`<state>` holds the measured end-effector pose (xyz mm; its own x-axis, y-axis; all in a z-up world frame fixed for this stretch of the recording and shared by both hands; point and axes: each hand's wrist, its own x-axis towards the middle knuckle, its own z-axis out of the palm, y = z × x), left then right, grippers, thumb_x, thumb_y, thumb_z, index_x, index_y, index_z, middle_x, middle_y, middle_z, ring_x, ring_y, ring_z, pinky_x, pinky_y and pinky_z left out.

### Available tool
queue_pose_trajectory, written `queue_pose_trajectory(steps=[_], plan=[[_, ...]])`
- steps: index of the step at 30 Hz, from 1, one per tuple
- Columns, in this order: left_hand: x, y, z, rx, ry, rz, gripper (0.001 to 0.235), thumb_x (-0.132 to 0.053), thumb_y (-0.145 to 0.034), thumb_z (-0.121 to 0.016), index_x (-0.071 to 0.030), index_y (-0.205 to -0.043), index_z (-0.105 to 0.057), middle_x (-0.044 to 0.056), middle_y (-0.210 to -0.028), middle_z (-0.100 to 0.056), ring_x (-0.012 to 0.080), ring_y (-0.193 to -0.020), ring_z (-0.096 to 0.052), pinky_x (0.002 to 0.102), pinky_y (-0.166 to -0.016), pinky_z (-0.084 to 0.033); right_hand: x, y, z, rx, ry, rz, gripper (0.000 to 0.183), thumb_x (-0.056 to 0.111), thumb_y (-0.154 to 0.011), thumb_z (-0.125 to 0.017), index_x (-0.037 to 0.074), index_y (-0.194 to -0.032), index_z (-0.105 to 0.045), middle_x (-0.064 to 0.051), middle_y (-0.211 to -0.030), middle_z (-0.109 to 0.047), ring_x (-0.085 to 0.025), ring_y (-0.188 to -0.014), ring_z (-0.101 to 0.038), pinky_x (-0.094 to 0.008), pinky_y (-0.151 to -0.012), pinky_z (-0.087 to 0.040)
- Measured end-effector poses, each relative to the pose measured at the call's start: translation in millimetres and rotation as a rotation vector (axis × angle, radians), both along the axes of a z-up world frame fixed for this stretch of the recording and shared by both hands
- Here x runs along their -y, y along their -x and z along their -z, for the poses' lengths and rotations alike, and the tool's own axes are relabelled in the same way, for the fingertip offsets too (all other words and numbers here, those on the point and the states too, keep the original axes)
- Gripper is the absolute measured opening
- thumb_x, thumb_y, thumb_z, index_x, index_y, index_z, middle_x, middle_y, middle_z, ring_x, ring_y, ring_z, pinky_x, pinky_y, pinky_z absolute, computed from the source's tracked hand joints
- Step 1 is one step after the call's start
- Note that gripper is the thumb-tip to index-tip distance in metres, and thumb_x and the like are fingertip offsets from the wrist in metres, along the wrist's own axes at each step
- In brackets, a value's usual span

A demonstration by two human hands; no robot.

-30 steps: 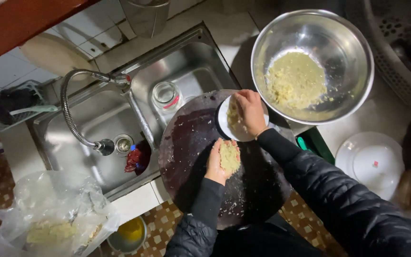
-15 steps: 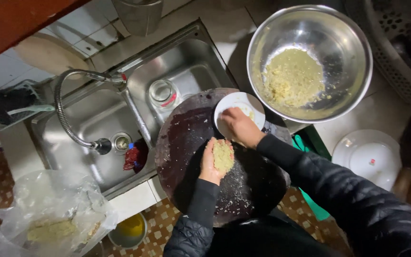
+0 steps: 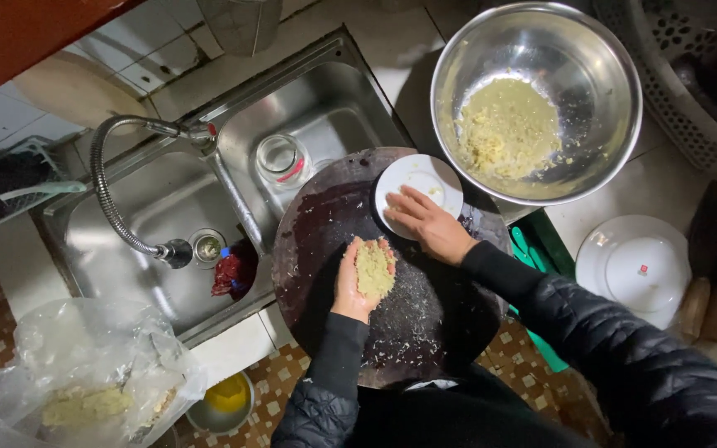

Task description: Forming small balls from a food mixture by rolling it between the palms and placing them on a board.

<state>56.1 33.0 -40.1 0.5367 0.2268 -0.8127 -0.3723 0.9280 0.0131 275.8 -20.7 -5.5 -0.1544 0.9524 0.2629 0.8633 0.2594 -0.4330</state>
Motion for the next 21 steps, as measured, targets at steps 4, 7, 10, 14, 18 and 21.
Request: queue_pose_trajectory(steps=[4,7,10,14,18,21], plan=[[-6.8,-5.8,-10.5,0.03,-0.002,-0.004,0.035,-0.049,-0.101,-0.066,-0.014,-0.1,-0.069,0.013,-0.114,-0.08,0.0354,-0.1,-0.076,0.046,-0.077,-0.062,2.5,-10.2,-10.6,-0.032,-0.009,0.097,0.028,0.009,-0.098,-0.066,0.007,-0.125,-0.073,-0.014,-0.138,-0.067,-0.039,-0.133,-0.058,-0.044,-0.113,-0.049],[-10.3,-14.0,-28.4,0.066,-0.008,-0.018,0.035,-0.047,-0.101,-0.067,-0.012,-0.101,-0.07,0.016,-0.115,-0.079,0.036,-0.101,-0.077,0.048,-0.077,-0.063,-5.0,-17.5,-13.3,-0.199,0.008,0.282,0.02,0.015,-0.097,-0.074,0.009,-0.115,-0.078,-0.012,-0.122,-0.074,-0.038,-0.12,-0.066,-0.045,-0.102,-0.055],[-11.7,-25.7,-29.9,0.095,-0.007,-0.013,0.036,-0.047,-0.101,-0.068,-0.012,-0.103,-0.072,0.017,-0.118,-0.078,0.0354,-0.102,-0.077,0.049,-0.08,-0.064,-6.7,-5.5,-48.4,-0.577,0.125,0.521,0.021,0.013,-0.097,-0.076,0.011,-0.118,-0.079,-0.012,-0.108,-0.08,-0.025,-0.105,-0.069,-0.039,-0.092,-0.058],[-6.2,-43.9,-42.6,0.083,-0.02,0.004,0.04,-0.051,-0.098,-0.071,-0.015,-0.114,-0.077,0.015,-0.127,-0.076,0.0343,-0.112,-0.074,0.05,-0.093,-0.062,14.0,46.6,-75.3,-0.893,0.225,0.538,0.037,0.012,-0.099,-0.072,0.01,-0.135,-0.071,-0.017,-0.136,-0.071,-0.032,-0.13,-0.066,-0.05,-0.108,-0.053],[-10.6,-50.0,-48.0,0.086,-0.013,-0.012,0.036,-0.05,-0.098,-0.071,-0.017,-0.11,-0.077,0.014,-0.125,-0.077,0.032,-0.107,-0.076,0.049,-0.092,-0.063,26.1,82.0,-50.7,-0.139,0.076,0.295,0.037,0.009,-0.098,-0.068,0.003,-0.135,-0.069,-0.025,-0.148,-0.059,-0.042,-0.14,-0.055,-0.058,-0.113,-0.047],[-13.5,-53.8,-50.0,0.11,0.035,-0.014,0.034,-0.048,-0.096,-0.074,-0.016,-0.108,-0.078,0.015,-0.121,-0.078,0.0326,-0.105,-0.076,0.048,-0.09,-0.064,32.0,85.1,-70.8,-0.107,0.13,0.323,0.061,0.018,-0.1,-0.062,0.005,-0.158,-0.047,-0.024,-0.156,-0.052,-0.046,-0.144,-0.048,-0.073,-0.105,-0.043]])
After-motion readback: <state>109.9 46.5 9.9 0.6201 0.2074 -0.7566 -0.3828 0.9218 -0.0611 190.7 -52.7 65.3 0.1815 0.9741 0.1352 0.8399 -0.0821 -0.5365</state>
